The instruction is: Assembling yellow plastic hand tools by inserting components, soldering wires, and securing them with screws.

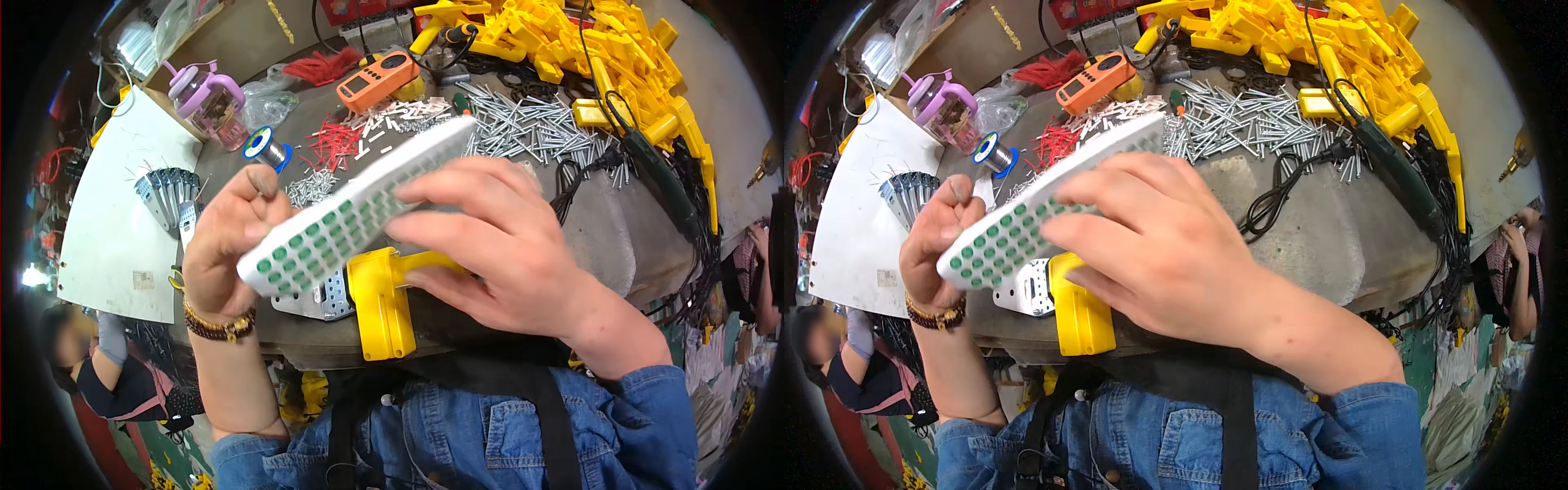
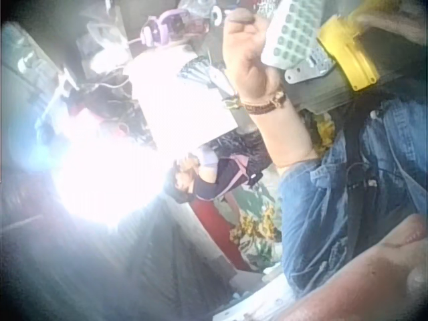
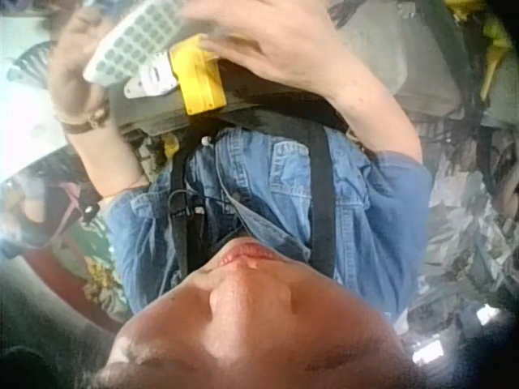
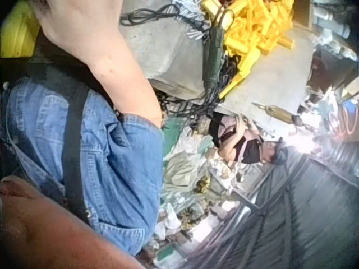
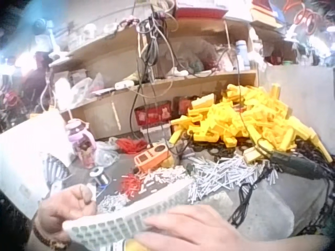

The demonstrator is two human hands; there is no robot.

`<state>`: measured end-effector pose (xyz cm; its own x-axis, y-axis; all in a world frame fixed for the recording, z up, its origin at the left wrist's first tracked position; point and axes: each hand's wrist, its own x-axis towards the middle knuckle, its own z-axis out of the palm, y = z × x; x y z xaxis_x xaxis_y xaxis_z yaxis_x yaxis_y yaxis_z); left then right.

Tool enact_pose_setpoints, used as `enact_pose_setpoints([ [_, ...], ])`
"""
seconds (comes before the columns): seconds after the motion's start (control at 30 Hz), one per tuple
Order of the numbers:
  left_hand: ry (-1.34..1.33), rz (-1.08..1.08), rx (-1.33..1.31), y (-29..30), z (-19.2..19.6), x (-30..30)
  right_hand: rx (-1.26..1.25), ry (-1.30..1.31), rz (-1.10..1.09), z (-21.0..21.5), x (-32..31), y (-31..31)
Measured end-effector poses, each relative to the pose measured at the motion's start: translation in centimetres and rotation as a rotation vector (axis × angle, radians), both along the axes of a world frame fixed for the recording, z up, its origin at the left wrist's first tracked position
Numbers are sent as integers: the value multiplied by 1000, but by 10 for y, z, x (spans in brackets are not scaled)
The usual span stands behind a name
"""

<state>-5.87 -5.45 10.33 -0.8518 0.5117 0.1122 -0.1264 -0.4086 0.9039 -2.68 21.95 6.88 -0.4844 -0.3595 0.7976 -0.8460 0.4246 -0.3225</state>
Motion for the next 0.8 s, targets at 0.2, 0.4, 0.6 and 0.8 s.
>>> enact_pose_setpoints([
  [0.2, -75, -77, 218, 25, -8, 23, -93, -201, 149, -2, -4, -4],
  [0.4, 239, -29, -30, 36, -41, 44, -301, -951, 399, 17, 15, 10],
  [0.6, 158, 3, -66, 62, -34, 79, -379, -1002, 342, 13, 28, 5],
  [0.8, 14, 384, 1, 78, -46, 91, -220, -661, 201, 6, 29, 2],
])
